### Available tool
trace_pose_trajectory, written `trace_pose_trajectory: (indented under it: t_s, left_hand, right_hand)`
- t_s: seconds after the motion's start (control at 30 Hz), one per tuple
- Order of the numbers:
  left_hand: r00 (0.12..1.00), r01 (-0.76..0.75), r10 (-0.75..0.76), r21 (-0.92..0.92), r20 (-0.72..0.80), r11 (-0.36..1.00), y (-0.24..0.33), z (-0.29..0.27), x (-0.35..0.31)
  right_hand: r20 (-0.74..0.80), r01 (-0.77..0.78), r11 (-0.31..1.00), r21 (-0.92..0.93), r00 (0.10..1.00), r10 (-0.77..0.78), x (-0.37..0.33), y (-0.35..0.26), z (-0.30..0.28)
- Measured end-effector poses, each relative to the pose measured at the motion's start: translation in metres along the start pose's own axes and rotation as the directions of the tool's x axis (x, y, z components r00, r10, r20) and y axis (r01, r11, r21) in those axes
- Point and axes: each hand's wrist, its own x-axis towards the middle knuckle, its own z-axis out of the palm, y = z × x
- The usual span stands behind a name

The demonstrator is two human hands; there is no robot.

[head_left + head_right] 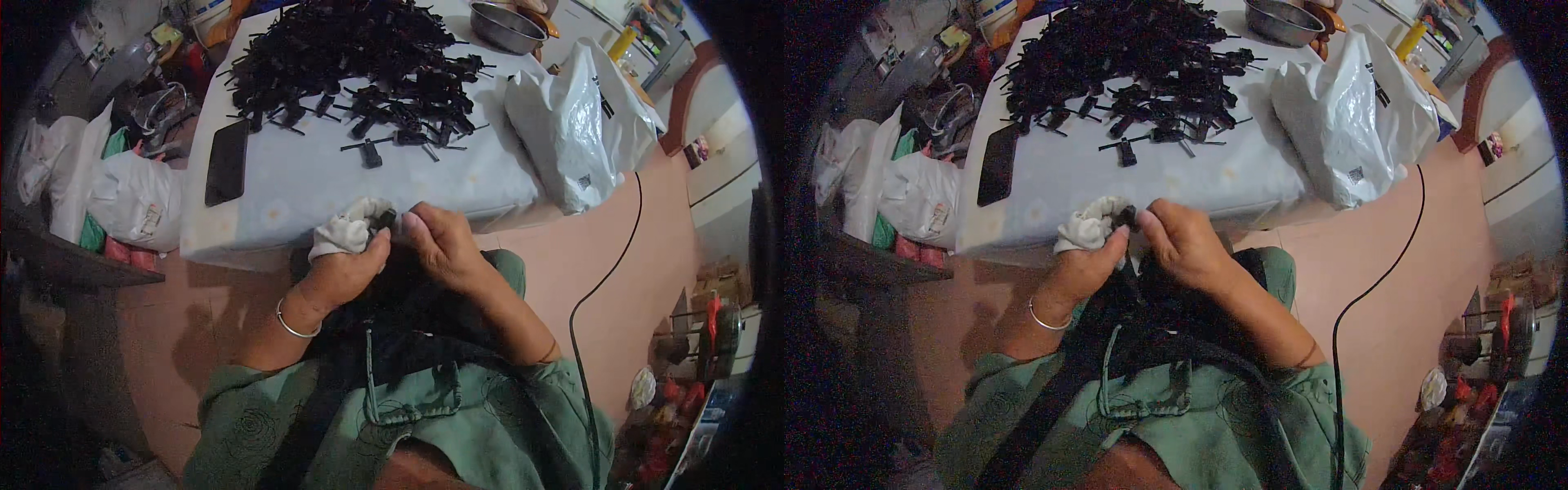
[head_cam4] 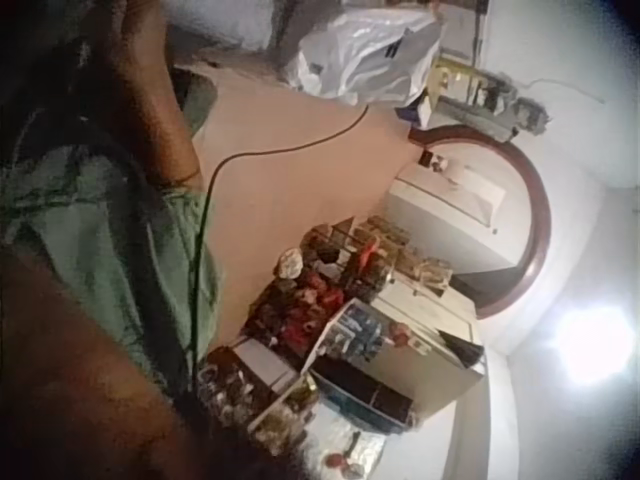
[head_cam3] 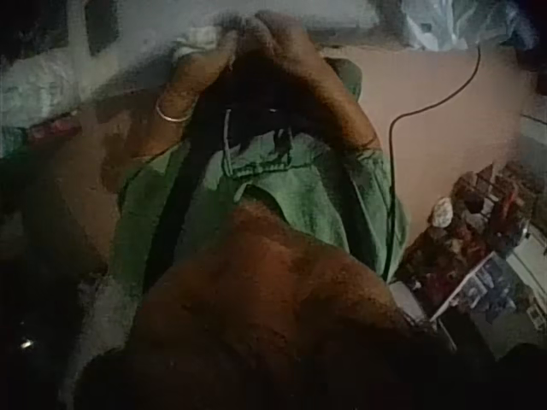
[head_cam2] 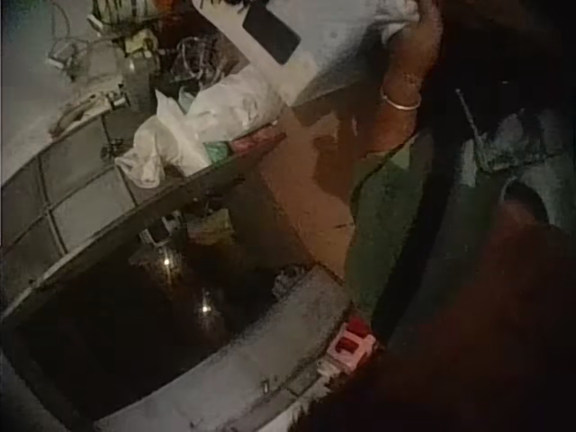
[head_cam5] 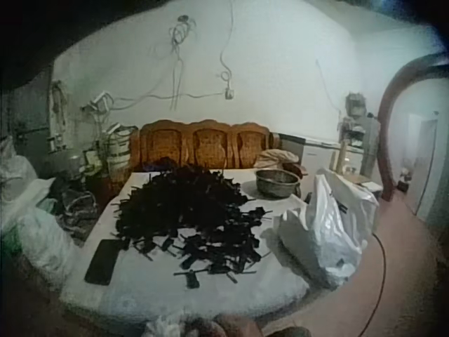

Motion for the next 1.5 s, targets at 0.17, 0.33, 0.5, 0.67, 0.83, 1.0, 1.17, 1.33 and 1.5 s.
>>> trace_pose_trajectory:
  t_s: [0.17,0.33,0.5,0.67,0.83,1.0,1.17,1.33,1.5]
  left_hand:
    - [0.994,-0.079,0.097,0.300,-0.047,0.951,-0.007,0.006,-0.003]
    - [0.952,-0.260,0.305,0.439,-0.035,0.860,-0.005,0.010,-0.003]
    - [0.985,-0.139,0.163,0.280,-0.062,0.950,-0.006,0.004,0.005]
    - [0.996,0.074,-0.081,-0.148,-0.038,0.986,-0.010,-0.004,0.005]
    - [0.991,0.095,-0.103,0.098,0.084,0.991,0.001,-0.007,0.004]
    - [0.995,-0.044,0.032,0.130,0.091,0.991,-0.009,-0.002,-0.002]
    - [0.995,-0.020,0.004,0.164,0.099,0.986,-0.013,-0.002,-0.001]
    - [0.991,-0.129,0.119,0.296,0.054,0.946,-0.013,0.008,-0.004]
    - [0.981,-0.189,0.196,0.333,0.011,0.924,-0.017,0.007,-0.008]
  right_hand:
    - [0.114,0.020,0.998,-0.067,0.993,-0.012,-0.005,0.005,0.008]
    - [0.074,-0.195,0.959,0.204,0.980,0.184,-0.013,0.009,0.021]
    - [0.147,-0.255,0.944,0.212,0.963,0.227,-0.010,0.014,0.012]
    - [0.273,-0.154,0.988,0.003,0.951,0.148,-0.012,0.020,-0.002]
    - [0.194,-0.045,0.988,0.151,0.981,0.015,-0.007,0.014,-0.005]
    - [0.236,-0.248,0.930,0.270,0.954,0.186,-0.004,0.012,0.002]
    - [0.224,-0.049,0.999,0.019,0.974,0.043,-0.002,0.006,0.005]
    - [0.206,-0.091,0.993,0.079,0.976,0.073,-0.006,0.011,0.015]
    - [0.191,-0.111,0.983,0.143,0.978,0.082,-0.012,0.017,0.025]
